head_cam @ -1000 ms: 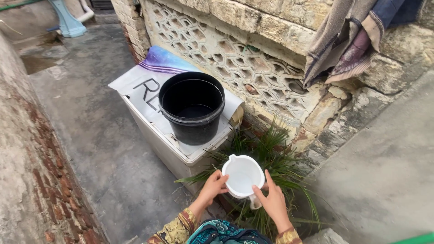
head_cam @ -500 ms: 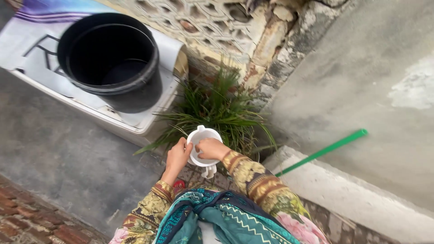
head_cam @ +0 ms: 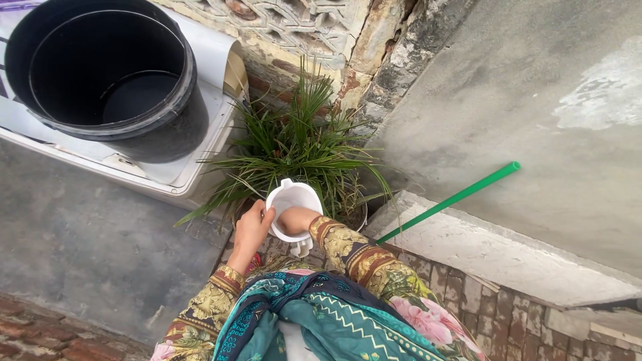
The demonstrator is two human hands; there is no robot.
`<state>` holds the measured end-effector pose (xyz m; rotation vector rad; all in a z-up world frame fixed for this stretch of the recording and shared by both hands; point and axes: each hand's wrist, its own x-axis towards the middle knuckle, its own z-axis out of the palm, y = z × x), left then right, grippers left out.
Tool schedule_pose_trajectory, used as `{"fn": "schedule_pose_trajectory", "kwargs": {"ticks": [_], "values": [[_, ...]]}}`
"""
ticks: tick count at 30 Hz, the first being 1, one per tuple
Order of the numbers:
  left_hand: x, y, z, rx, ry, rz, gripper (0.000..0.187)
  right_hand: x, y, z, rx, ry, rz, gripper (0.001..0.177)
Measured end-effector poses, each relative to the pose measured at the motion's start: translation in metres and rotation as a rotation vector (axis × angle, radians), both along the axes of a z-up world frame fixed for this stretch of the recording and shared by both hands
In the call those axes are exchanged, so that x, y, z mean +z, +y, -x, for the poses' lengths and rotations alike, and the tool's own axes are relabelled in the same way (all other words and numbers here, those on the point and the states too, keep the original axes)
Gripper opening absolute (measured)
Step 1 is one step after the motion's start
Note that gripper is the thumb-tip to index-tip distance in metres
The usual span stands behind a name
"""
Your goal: The recorder is watering a potted plant using a white plastic mug to scoop water from a black bucket and pouring it over the plant.
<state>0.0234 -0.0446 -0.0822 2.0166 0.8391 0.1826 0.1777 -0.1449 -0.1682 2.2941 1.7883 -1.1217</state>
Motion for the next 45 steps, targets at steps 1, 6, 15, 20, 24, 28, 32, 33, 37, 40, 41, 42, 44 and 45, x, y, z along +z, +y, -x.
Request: {"fn": "schedule_pose_trajectory", "kwargs": {"ticks": [1,6,15,20,24,28,32,33,37,40,41,42,44,45], "values": [[0.003,0.001,0.001,-0.003,0.001,0.003,0.035,0.017,-0.002,-0.007,-0.003,0.001,0.003,0.022],[0.005,0.008,0.002,0.037,-0.034,0.078,0.03,0.112,-0.021,-0.053,-0.167,0.287,-0.544,0.021],[-0.002,0.021,0.002,0.055,-0.07,0.141,0.03,0.193,-0.063,-0.15,-0.559,-0.231,-0.612,0.02],[0.002,0.025,0.002,0.081,-0.069,0.168,0.031,0.188,-0.063,-0.175,-0.545,-0.238,-0.57,0.018],[0.003,0.03,0.004,0.111,-0.071,0.158,0.027,0.187,-0.056,-0.186,-0.562,-0.291,-0.424,0.014],[0.0,0.033,0.009,0.132,-0.082,0.153,0.027,0.167,-0.045,-0.198,-0.522,-0.502,-0.182,0.021],[0.001,0.036,0.013,0.139,-0.068,0.141,0.028,0.143,-0.027,-0.206,-0.515,-0.425,0.199,0.044],[0.001,0.036,0.014,0.138,-0.055,0.137,0.028,0.138,-0.023,-0.203,-0.54,-0.317,0.301,0.049],[0.001,0.039,0.015,0.155,-0.038,0.139,0.028,0.091,-0.005,-0.207,-0.472,-0.412,0.294,0.051],[-0.002,0.04,0.017,0.172,-0.039,0.145,0.029,0.045,-0.002,-0.213,-0.446,-0.463,0.222,0.041],[-0.001,0.04,0.018,0.18,-0.047,0.149,0.029,0.015,-0.005,-0.224,-0.456,-0.504,0.133,0.032],[0.0,0.04,0.018,0.186,-0.055,0.153,0.03,-0.015,-0.009,-0.235,-0.468,-0.544,0.043,0.022],[0.001,0.04,0.019,0.197,-0.056,0.16,0.029,0.001,-0.011,-0.225,-0.477,-0.538,0.013,0.025],[0.002,0.04,0.018,0.204,-0.058,0.167,0.029,0.009,-0.013,-0.22,-0.49,-0.532,-0.016,0.027]]}}
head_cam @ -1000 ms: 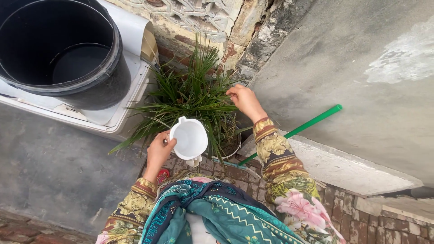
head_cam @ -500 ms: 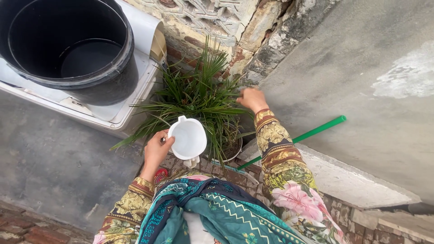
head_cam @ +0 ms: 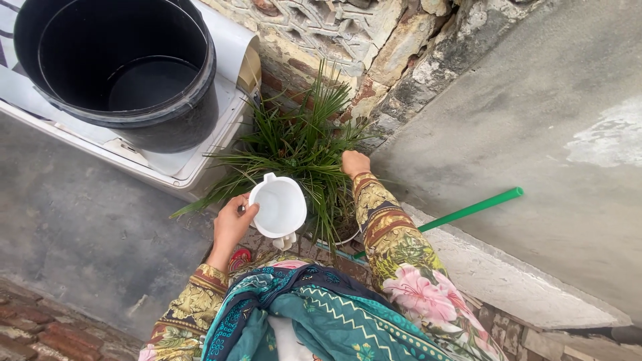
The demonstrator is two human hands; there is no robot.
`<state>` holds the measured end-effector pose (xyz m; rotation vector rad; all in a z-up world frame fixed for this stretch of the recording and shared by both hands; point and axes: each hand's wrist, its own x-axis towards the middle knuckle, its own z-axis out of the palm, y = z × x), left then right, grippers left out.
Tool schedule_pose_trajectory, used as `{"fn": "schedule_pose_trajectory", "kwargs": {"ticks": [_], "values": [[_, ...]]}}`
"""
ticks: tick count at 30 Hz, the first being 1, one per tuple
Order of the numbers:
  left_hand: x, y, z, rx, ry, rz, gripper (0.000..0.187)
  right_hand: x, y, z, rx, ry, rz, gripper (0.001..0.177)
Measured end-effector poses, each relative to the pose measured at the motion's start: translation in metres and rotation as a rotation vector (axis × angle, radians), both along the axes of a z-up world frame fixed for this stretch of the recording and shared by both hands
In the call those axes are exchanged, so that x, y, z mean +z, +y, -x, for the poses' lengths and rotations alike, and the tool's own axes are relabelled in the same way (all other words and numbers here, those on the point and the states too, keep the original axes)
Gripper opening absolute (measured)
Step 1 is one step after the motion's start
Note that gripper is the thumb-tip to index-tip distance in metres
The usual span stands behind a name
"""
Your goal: The recorder is watering a potted plant using a white plastic mug to scoop water from a black bucket and pouring it over the plant.
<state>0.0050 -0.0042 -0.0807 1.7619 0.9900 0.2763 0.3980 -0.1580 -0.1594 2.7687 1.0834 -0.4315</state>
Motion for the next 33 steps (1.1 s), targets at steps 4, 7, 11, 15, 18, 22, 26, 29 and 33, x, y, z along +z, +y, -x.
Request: {"fn": "schedule_pose_trajectory", "kwargs": {"ticks": [4,7,11,15,18,22,26,29,33], "values": [[-0.001,0.002,0.001,-0.007,0.007,-0.004,0.03,0.037,-0.009,0.014,-0.006,0.044,-0.018,0.022],[0.004,0.002,-0.001,-0.01,0.03,-0.011,0.029,0.052,-0.021,0.017,0.012,0.088,-0.064,0.026],[-0.005,0.002,-0.002,-0.013,0.018,-0.01,0.03,0.071,-0.042,0.016,0.014,0.062,-0.069,0.023],[-0.016,0.003,-0.004,-0.024,0.016,-0.016,0.032,0.093,-0.077,0.005,-0.016,0.029,-0.23,0.025],[-0.017,-0.001,-0.006,-0.037,0.031,-0.009,0.032,0.127,-0.105,0.008,-0.032,0.013,-0.217,0.024],[-0.021,-0.006,-0.008,-0.055,0.037,-0.004,0.032,0.178,-0.134,0.027,-0.157,0.009,-0.301,0.019],[-0.02,-0.013,-0.011,-0.074,0.025,0.01,0.032,0.181,-0.141,0.054,-0.229,0.048,-0.548,0.019],[-0.026,-0.018,-0.015,-0.093,-0.003,0.02,0.034,0.182,-0.119,0.106,-0.099,0.222,-0.717,0.02],[-0.016,-0.027,-0.022,-0.135,-0.009,0.039,0.032,0.148,-0.073,0.18,0.293,0.587,-0.779,0.019]]}}
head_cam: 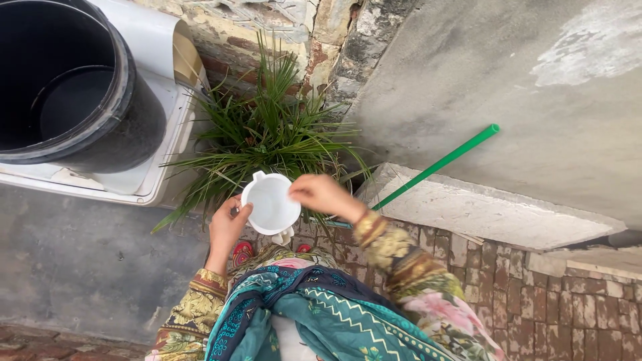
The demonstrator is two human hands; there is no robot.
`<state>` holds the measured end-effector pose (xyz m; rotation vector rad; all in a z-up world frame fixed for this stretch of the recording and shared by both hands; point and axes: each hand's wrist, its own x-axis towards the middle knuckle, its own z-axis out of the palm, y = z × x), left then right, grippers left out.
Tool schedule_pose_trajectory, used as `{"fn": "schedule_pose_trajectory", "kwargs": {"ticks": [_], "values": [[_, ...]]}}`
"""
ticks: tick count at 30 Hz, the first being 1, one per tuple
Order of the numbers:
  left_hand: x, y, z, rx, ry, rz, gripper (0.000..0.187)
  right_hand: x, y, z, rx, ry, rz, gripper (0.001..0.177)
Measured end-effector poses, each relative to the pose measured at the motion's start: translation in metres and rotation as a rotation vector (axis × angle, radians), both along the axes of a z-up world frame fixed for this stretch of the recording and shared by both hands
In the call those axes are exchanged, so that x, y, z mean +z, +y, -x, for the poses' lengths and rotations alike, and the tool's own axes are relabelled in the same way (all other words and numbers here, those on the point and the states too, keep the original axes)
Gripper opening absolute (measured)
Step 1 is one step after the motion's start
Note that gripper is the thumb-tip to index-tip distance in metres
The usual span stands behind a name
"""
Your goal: The recorder is watering a potted plant using a white plastic mug to scoop water from a black bucket and pouring it over the plant.
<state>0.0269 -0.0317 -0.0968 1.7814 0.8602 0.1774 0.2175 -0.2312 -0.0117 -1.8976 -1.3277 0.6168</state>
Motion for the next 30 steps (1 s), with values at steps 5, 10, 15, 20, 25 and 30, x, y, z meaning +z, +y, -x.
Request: {"fn": "schedule_pose_trajectory", "kwargs": {"ticks": [5,10,15,20,25,30], "values": [[-0.011,-0.013,-0.005,-0.016,-0.011,0.045,0.03,-0.071,0.047,0.036,0.162,-0.169,0.298,0.019],[-0.012,-0.021,-0.005,-0.035,-0.07,0.062,0.031,-0.159,0.051,0.034,0.203,-0.261,0.469,0.016],[-0.01,-0.025,-0.006,-0.06,-0.059,0.125,0.03,-0.184,0.047,0.031,0.189,-0.321,0.476,0.009],[-0.007,-0.024,-0.009,-0.043,-0.042,0.143,0.031,-0.127,0.038,0.018,0.149,-0.216,0.29,0.022],[-0.002,-0.02,-0.007,-0.002,-0.036,0.177,0.034,-0.039,0.001,-0.014,-0.093,0.064,0.036,0.02],[0.004,-0.016,-0.005,0.013,-0.073,0.18,0.03,-0.03,-0.041,-0.051,-0.351,0.008,0.163,0.022]]}}
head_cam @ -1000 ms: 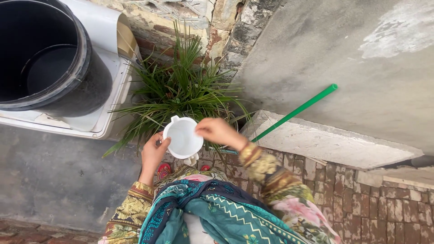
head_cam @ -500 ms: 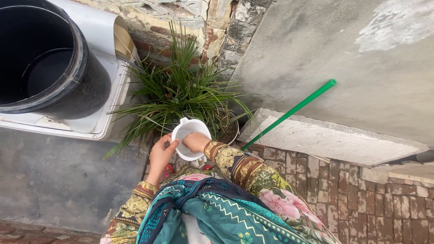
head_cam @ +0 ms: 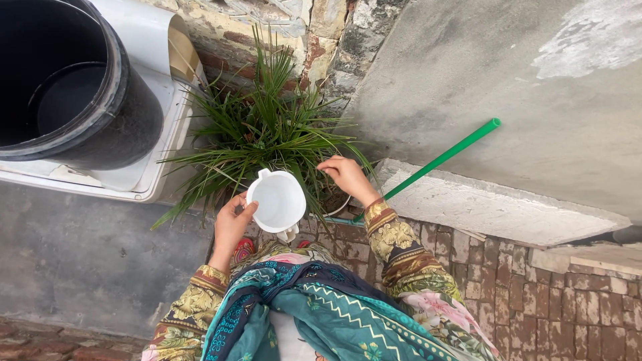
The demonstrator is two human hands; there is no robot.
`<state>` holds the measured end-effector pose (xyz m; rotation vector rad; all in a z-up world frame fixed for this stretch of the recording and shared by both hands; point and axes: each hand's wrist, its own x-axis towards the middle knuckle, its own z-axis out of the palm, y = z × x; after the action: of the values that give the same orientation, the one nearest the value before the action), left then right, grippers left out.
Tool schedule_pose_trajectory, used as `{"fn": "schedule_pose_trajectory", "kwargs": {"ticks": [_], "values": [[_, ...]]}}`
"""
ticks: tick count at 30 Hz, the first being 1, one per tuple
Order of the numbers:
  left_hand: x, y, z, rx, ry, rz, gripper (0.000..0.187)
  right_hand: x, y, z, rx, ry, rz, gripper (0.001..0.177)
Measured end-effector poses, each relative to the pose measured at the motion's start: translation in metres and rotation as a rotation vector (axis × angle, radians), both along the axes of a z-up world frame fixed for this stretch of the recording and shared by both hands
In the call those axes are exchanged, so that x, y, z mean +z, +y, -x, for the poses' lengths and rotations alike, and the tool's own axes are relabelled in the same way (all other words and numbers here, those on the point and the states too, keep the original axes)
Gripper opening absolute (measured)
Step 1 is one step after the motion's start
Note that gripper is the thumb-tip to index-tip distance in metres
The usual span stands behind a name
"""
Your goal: The recorder is watering a potted plant using a white plastic mug to scoop water from a black bucket and pouring it over the plant.
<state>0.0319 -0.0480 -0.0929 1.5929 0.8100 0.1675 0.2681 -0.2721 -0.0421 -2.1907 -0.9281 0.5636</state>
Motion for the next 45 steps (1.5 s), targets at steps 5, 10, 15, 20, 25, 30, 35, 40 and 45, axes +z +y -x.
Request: {"fn": "schedule_pose_trajectory", "kwargs": {"ticks": [5,10,15,20,25,30,35,40,45], "values": [[0.007,0.0,0.0,0.023,-0.01,0.012,0.033,-0.082,-0.024,-0.026,-0.031,-0.056,0.072,0.025],[0.0,0.001,0.003,0.039,-0.021,0.011,0.033,-0.133,-0.028,-0.037,-0.027,-0.012,0.154,0.03],[-0.004,0.001,0.006,0.053,-0.024,0.06,0.028,-0.167,-0.022,-0.054,-0.167,0.069,0.121,0.025],[-0.014,0.002,0.011,0.091,-0.091,0.107,0.027,-0.197,-0.016,-0.074,-0.234,0.032,0.053,0.029],[-0.011,0.003,0.016,0.128,-0.128,0.134,0.027,-0.169,0.003,-0.069,-0.324,0.099,0.119,0.018],[-0.008,0.003,0.024,0.159,-0.085,0.082,0.026,-0.208,0.017,-0.081,-0.013,-0.09,0.451,0.023],[-0.011,-0.004,0.032,0.21,-0.067,0.075,0.026,-0.227,0.044,-0.077,0.1,-0.048,0.688,0.031],[-0.015,-0.011,0.035,0.275,-0.126,0.147,0.026,-0.251,0.063,-0.075,0.138,0.127,0.884,0.041],[-0.004,-0.012,0.035,0.303,-0.162,0.208,0.022,-0.27,0.064,-0.074,0.136,-0.086,0.855,0.025]]}}
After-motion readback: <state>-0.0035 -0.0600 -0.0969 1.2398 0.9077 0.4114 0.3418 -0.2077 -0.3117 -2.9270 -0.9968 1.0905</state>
